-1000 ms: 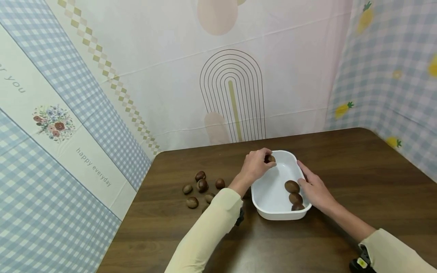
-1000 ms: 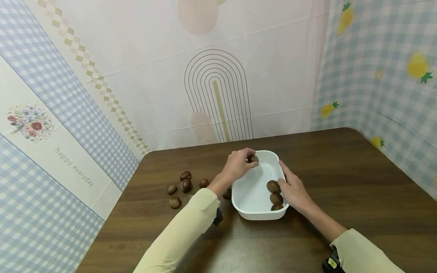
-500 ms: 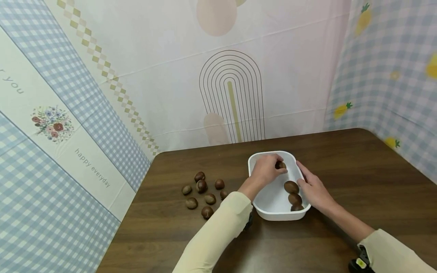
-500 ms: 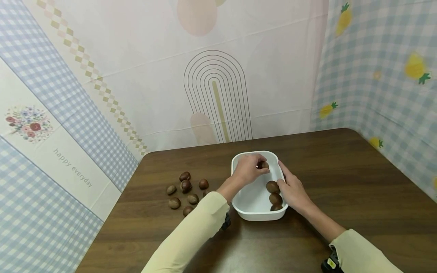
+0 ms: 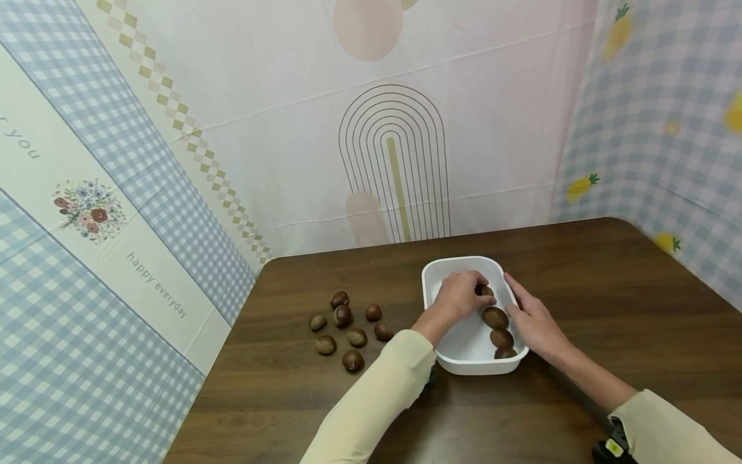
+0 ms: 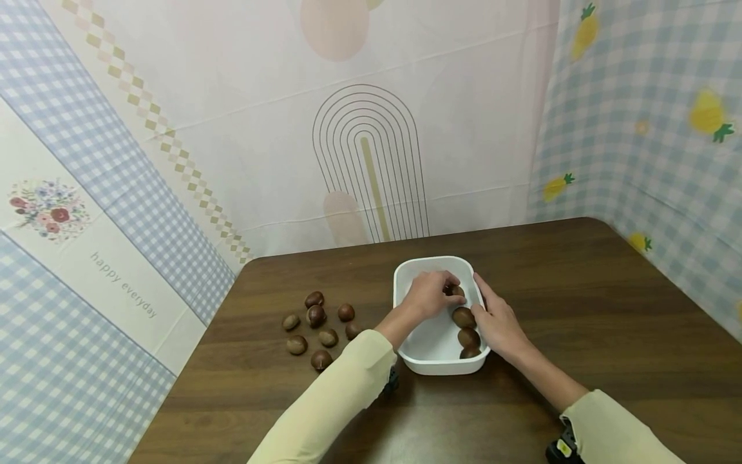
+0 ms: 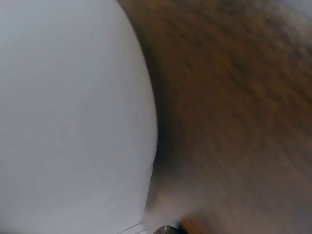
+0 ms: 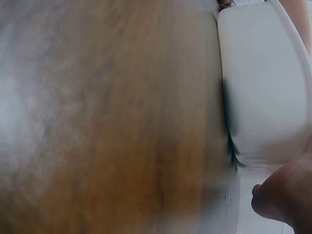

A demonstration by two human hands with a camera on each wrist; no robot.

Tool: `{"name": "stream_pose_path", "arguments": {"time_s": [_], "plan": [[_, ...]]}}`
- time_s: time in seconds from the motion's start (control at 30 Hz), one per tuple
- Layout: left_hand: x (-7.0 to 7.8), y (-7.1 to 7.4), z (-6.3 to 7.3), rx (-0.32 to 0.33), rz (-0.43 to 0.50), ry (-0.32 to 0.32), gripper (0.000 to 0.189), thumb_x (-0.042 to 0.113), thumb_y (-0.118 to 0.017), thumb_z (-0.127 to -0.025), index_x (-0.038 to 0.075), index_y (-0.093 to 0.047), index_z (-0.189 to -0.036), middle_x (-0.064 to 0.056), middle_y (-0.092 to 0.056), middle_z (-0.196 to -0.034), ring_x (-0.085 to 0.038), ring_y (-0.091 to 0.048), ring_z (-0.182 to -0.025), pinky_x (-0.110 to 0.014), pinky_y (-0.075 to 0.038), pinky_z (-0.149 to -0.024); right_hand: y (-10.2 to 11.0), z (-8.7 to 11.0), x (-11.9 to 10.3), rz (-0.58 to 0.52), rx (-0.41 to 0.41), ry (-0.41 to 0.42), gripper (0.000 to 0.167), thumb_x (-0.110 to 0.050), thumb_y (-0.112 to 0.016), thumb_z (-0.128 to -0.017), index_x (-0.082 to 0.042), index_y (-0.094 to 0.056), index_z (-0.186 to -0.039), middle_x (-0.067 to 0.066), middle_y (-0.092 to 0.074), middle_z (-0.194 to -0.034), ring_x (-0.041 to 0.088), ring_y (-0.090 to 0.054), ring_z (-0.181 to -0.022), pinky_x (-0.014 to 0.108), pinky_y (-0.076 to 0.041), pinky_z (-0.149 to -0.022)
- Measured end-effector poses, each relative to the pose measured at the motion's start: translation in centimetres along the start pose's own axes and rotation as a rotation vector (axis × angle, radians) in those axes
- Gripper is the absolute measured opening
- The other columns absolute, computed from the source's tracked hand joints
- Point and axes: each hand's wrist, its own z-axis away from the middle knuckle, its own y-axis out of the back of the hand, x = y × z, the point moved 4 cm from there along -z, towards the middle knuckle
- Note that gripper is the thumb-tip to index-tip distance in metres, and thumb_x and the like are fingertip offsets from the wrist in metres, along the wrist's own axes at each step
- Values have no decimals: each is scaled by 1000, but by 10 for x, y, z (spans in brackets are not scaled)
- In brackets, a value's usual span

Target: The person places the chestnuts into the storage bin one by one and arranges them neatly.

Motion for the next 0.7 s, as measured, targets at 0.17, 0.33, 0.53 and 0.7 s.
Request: {"name": "stream_pose_path", "arguments": {"time_s": [0.17, 0.33, 0.53, 0.7], "plan": [[2, -3, 0, -9, -8, -1, 34, 42, -82, -95, 22, -80, -122, 14, -76, -109, -2, -65, -98, -17, -48, -87, 1, 0, 0, 3, -8, -5, 65, -12, -36, -112, -9, -9, -171, 31, -17, -171, 53, -24, -154, 71, -32, -115], [4, -3, 1, -23, 37, -15, 33, 42, -79, -97, 21, -80, -123, 13, -77, -112, -1, -67, -103, -16, -48, -90, 1, 0, 0, 10, -4, -3, 65, -12, -36, -112, -9, -9, -171, 31, -18, -171, 53, -26, -153, 70, -34, -114], [5, -3, 2, -47, 93, -31, 33, 41, -74, -102, 20, -78, -127, 13, -77, -117, 0, -67, -108, -15, -47, -93, 1, 0, 0, 8, -7, -5, 65, -11, -35, -112, -7, -9, -171, 31, -18, -170, 52, -27, -152, 69, -36, -112], [6, -2, 3, -58, 88, -38, 33, 40, -72, -103, 20, -77, -129, 13, -76, -120, -1, -67, -112, -16, -47, -95, 1, 0, 1, 10, -14, -10, 64, -12, -35, -112, -6, -9, -171, 32, -17, -170, 54, -27, -152, 71, -35, -112]]}}
